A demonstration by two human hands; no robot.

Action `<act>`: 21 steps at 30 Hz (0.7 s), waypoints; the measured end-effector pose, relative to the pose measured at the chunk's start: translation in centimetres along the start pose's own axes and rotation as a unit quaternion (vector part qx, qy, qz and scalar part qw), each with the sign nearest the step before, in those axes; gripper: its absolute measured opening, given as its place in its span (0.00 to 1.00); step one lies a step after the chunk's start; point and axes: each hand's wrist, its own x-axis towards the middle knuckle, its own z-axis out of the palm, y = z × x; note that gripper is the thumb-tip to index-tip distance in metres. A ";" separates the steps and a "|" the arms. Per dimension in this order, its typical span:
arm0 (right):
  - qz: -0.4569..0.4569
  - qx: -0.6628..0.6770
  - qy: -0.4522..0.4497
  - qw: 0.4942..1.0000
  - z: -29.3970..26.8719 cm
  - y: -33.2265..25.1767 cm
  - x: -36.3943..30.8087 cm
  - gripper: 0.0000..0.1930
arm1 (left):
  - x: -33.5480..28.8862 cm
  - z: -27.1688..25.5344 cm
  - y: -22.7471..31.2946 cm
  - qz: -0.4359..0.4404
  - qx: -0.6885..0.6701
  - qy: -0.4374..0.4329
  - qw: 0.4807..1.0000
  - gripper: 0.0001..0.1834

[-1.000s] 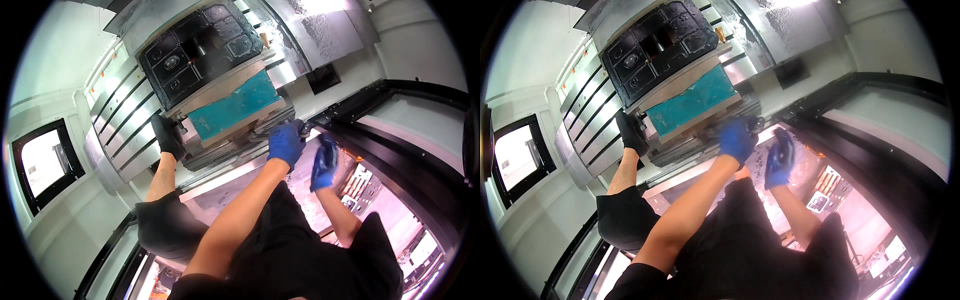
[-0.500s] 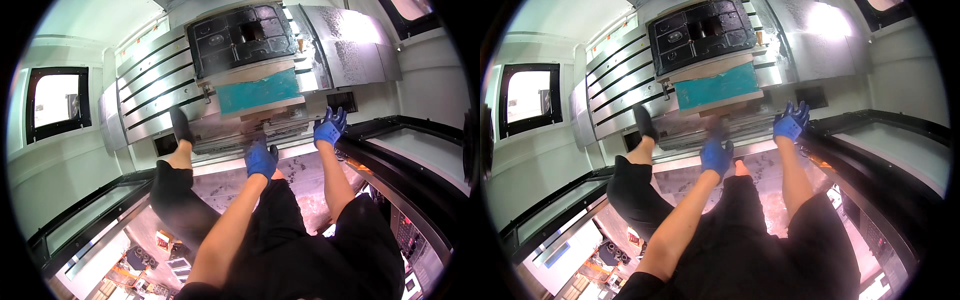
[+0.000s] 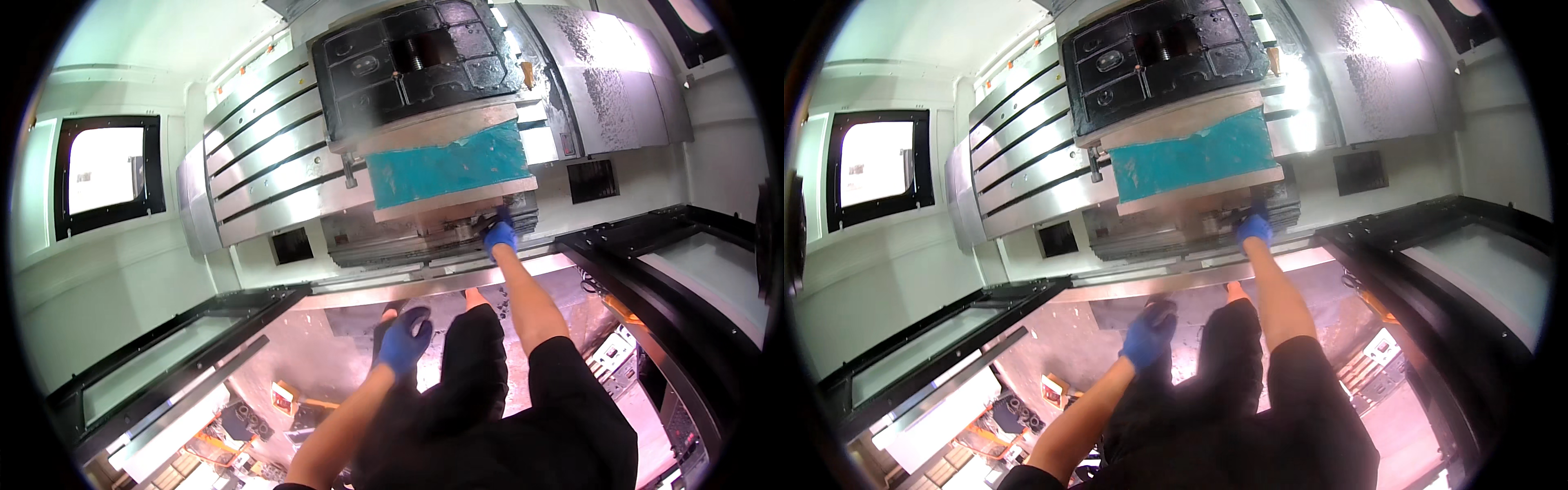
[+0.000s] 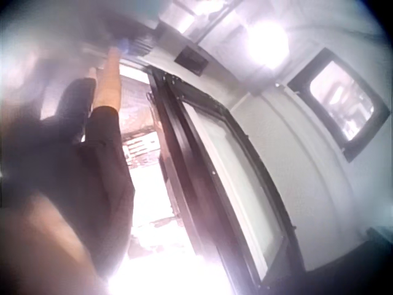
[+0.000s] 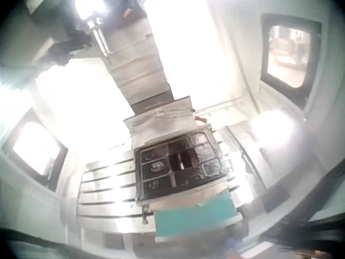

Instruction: The person opens a cabinet to pour fluid from a container into a reservoir, walks across a workshop to retrieve a metal part from a pallet, and places the part onto a fixture inside a CNC machine before interacting with the control panel.

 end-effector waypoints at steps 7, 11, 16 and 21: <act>0.022 0.673 -0.114 0.730 14.0 -6.7 -0.7 0.26 | 1.5 -7.0 -4.8 -0.043 -0.010 0.081 0.996 0.16; -0.065 0.436 -0.004 0.897 15.7 -4.3 0.3 0.21 | 7.8 -10.5 -7.2 0.037 0.124 0.076 0.989 0.19; 0.127 0.797 -0.086 0.585 10.8 -6.9 -4.9 0.18 | 19.2 -7.4 -8.5 0.121 0.324 -0.125 0.930 0.44; 0.081 0.523 -0.046 0.847 6.4 -7.6 -8.1 0.17 | 30.4 4.8 -9.4 0.298 0.332 -0.250 0.859 0.40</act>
